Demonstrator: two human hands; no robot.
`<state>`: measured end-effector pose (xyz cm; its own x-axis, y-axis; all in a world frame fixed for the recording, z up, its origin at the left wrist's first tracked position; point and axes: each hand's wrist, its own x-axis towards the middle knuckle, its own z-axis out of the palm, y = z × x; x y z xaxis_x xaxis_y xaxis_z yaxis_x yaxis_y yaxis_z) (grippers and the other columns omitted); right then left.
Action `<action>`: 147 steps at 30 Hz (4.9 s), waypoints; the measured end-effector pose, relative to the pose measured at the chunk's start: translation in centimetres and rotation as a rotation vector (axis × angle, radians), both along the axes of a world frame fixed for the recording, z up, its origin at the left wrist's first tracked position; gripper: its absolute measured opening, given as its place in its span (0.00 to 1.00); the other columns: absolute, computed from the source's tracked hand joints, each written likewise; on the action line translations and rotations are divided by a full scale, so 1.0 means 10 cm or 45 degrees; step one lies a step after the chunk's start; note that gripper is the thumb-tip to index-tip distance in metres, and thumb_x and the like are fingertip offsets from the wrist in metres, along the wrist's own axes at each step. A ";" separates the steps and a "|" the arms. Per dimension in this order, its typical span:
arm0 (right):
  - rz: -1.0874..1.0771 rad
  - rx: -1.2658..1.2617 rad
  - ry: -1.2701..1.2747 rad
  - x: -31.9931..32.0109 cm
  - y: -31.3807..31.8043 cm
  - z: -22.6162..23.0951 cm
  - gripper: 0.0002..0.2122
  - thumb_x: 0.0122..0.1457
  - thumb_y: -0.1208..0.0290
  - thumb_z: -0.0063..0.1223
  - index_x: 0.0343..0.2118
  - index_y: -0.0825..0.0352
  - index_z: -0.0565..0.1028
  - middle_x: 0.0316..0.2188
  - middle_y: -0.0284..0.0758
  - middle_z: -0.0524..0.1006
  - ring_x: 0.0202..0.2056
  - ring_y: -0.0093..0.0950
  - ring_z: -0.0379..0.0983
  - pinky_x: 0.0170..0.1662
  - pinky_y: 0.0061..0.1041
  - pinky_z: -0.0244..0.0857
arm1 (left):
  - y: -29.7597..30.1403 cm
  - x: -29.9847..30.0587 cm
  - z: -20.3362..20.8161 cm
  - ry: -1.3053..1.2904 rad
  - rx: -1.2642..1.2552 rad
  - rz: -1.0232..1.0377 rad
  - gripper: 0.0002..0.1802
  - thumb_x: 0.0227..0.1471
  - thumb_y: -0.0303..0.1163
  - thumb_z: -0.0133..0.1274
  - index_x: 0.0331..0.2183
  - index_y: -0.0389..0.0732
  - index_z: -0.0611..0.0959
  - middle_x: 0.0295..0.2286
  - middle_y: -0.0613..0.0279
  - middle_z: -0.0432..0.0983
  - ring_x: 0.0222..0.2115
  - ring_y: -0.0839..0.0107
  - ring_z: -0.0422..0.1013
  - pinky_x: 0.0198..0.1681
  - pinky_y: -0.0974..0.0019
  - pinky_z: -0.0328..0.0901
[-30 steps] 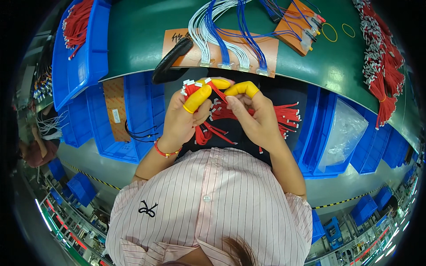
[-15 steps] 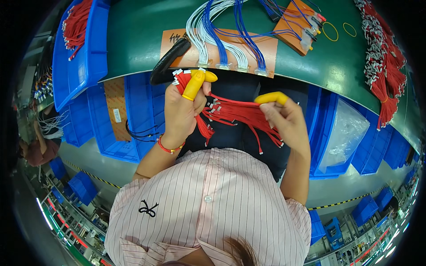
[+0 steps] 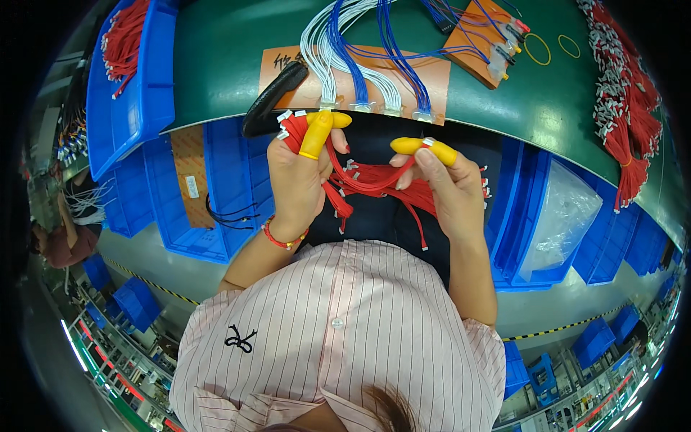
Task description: Manually sort and connect colored wires into a fixed harness jig on an assembly line.
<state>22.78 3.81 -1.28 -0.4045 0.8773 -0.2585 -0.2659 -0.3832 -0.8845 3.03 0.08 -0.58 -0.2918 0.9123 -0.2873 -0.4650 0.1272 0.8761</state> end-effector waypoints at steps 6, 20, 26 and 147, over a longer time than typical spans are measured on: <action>-0.037 0.183 -0.188 -0.10 0.04 0.02 0.13 0.66 0.69 0.45 0.43 0.75 0.76 0.30 0.39 0.79 0.24 0.20 0.71 0.31 0.18 0.68 | 0.04 0.08 -0.05 0.064 0.094 0.087 0.13 0.62 0.31 0.47 0.37 0.30 0.79 0.21 0.65 0.73 0.11 0.89 0.49 0.13 0.79 0.42; -0.140 0.173 -0.252 -0.15 0.11 0.08 0.12 0.65 0.70 0.48 0.39 0.75 0.77 0.23 0.33 0.75 0.21 0.15 0.65 0.24 0.13 0.59 | -0.07 -0.43 0.09 -0.448 -0.101 -0.351 0.24 0.65 0.35 0.35 0.50 0.24 0.71 0.44 0.40 0.75 0.11 0.91 0.47 0.11 0.84 0.44; -0.181 0.141 -0.197 -0.16 0.09 0.07 0.12 0.65 0.68 0.47 0.38 0.74 0.77 0.23 0.33 0.74 0.22 0.16 0.66 0.23 0.14 0.57 | -0.19 -0.53 0.03 -0.426 -0.160 -0.356 0.23 0.65 0.35 0.36 0.50 0.24 0.71 0.45 0.41 0.73 0.11 0.91 0.47 0.11 0.84 0.43; 0.264 0.727 -0.744 -0.20 -0.10 -0.19 0.06 0.53 0.78 0.57 0.31 0.73 0.73 0.32 0.39 0.71 0.35 0.38 0.69 0.38 0.33 0.64 | -0.36 -0.67 0.39 0.325 -0.272 -0.433 0.12 0.59 0.28 0.50 0.43 0.32 0.77 0.14 0.76 0.62 0.14 0.88 0.54 0.17 0.78 0.45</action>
<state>20.77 2.85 -3.20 -0.5111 0.8594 -0.0154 0.3215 0.1745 -0.9307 -3.65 -3.49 3.28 -0.0721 0.8966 -0.4370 -0.1391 0.4248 0.8945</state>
